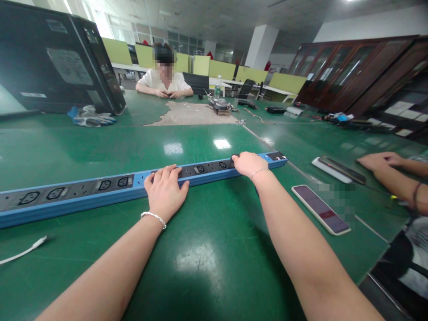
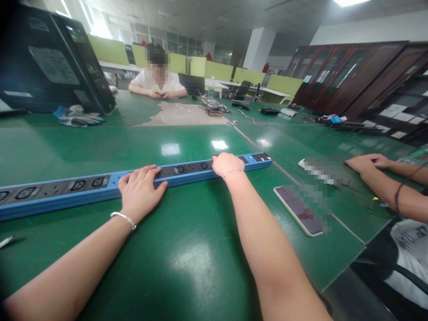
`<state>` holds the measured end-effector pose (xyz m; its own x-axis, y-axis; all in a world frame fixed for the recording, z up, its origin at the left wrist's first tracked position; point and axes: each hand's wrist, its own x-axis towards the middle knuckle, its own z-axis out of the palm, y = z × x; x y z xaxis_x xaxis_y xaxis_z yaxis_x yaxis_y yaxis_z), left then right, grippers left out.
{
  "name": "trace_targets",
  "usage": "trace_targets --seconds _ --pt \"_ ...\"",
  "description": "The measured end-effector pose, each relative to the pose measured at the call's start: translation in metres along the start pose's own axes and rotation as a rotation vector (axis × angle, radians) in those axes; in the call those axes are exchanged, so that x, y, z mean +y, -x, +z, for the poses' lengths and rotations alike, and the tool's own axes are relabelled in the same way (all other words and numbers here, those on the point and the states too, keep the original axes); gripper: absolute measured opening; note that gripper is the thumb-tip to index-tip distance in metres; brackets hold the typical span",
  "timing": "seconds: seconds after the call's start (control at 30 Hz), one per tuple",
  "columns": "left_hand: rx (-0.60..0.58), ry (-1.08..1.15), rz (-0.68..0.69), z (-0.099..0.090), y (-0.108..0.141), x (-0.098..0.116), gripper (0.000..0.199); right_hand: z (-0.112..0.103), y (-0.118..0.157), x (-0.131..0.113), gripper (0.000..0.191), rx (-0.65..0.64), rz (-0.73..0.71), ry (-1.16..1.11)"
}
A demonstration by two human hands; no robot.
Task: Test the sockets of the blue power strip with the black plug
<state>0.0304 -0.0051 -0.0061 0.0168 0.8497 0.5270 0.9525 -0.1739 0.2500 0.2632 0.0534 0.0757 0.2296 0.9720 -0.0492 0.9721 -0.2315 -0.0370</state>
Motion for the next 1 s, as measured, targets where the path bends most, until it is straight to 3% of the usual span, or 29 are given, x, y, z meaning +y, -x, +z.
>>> trace_targets --seconds 0.2,0.7,1.0 --pt "0.007 0.024 0.003 0.000 0.001 0.000 0.039 0.000 -0.002 0.003 0.051 -0.012 -0.064 0.016" --pt "0.001 0.007 -0.003 0.001 0.001 -0.001 0.040 0.004 -0.003 -0.007 0.050 0.014 0.027 -0.052" --pt "0.001 -0.003 0.007 0.000 0.000 -0.001 0.039 0.002 -0.005 -0.008 0.050 0.009 0.005 -0.054"
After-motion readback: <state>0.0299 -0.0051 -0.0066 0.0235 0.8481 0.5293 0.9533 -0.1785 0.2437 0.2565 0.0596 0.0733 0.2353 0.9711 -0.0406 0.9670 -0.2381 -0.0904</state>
